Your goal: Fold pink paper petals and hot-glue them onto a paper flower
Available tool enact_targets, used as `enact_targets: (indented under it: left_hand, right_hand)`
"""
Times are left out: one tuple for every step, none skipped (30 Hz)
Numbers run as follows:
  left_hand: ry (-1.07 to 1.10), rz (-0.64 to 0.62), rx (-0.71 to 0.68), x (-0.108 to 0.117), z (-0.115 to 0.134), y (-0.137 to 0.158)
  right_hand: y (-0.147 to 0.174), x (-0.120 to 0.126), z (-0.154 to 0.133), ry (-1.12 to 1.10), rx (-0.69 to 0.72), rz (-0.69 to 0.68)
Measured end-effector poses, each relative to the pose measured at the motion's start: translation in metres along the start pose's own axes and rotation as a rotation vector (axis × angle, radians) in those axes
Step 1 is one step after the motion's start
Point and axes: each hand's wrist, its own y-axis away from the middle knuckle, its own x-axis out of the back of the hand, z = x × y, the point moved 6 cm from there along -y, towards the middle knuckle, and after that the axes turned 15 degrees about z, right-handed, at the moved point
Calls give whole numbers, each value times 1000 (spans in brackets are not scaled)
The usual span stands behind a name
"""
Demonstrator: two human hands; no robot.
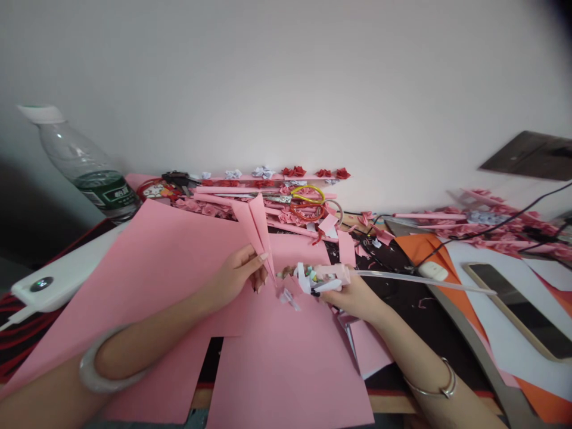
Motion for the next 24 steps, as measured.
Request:
enact_targets:
  left_hand:
    - [5, 2, 3, 0, 0, 0]
    - [12, 2, 6, 0, 0, 0]
    - [19, -1, 9, 0, 0, 0]
    - [26, -6, 11, -1, 0, 0]
    - [31, -10, 13, -1, 0, 0]
    - [34, -16, 14, -2, 0, 0]
    - [34, -23, 14, -2, 0, 0]
    - [35, -30, 11, -3, 0, 0]
    - [35, -39, 7, -3, 0, 1]
    - [33, -47, 5, -4, 0, 1]
    - [33, -53, 4, -4, 0, 1]
    - [34, -56, 6, -4, 0, 1]
    - [38, -59, 10, -4, 0, 2]
    - [45, -62, 15, -4, -1, 2]
    - [51, -67, 20, -4, -1, 2]
    - [57, -71, 24, -4, -2, 2]
    - [61, -77, 27, -5, -2, 2]
    - [64, -87, 29, -5, -2, 3]
    - [67, -97, 30, -6, -2, 3]
    - [69, -111, 31, -7, -1, 4]
    - [71, -126, 32, -8, -1, 4]
    - [72, -140, 33, -9, 0, 5]
    - [69, -149, 34, -9, 0, 5]
    - [65, -152, 35, -9, 0, 6]
  right_hand:
    - [0, 1, 0, -9, -8, 11]
    - [-1, 1, 1, -17, -19, 18]
    - [-1, 2, 1, -23, -32, 21]
    - [-1, 1, 1, -32, -43, 20]
    - [-1, 1, 1, -44, -49, 13]
    - [-1, 0, 1, -60, -50, 1]
    - [-1, -1, 1, -79, -47, -11]
    - [0, -2, 0, -97, -47, -23]
    - [0, -3, 1, -111, -50, -33]
    - [0, -4, 1, -121, -56, -40]
    - [1, -4, 2, -127, -65, -43]
    - [1, -5, 3, -131, -75, -45]
    - [1, -5, 3, -133, -84, -45]
    - [1, -5, 4, -135, -93, -40]
    - [1, -4, 5, -136, -102, -31]
    - [1, -4, 6, -133, -113, -18]
    - [1, -3, 8, -131, -123, -5]
    - [0, -3, 8, -130, -131, 8]
    - [0, -2, 9, -131, -138, 15]
    - [0, -2, 9, -135, -138, 16]
    - [0, -2, 8, -142, -131, 15]
    - [-1, -2, 7, -150, -121, 16]
    - [-1, -1, 5, -159, -111, 19]
    - [-1, 0, 4, -166, -104, 23]
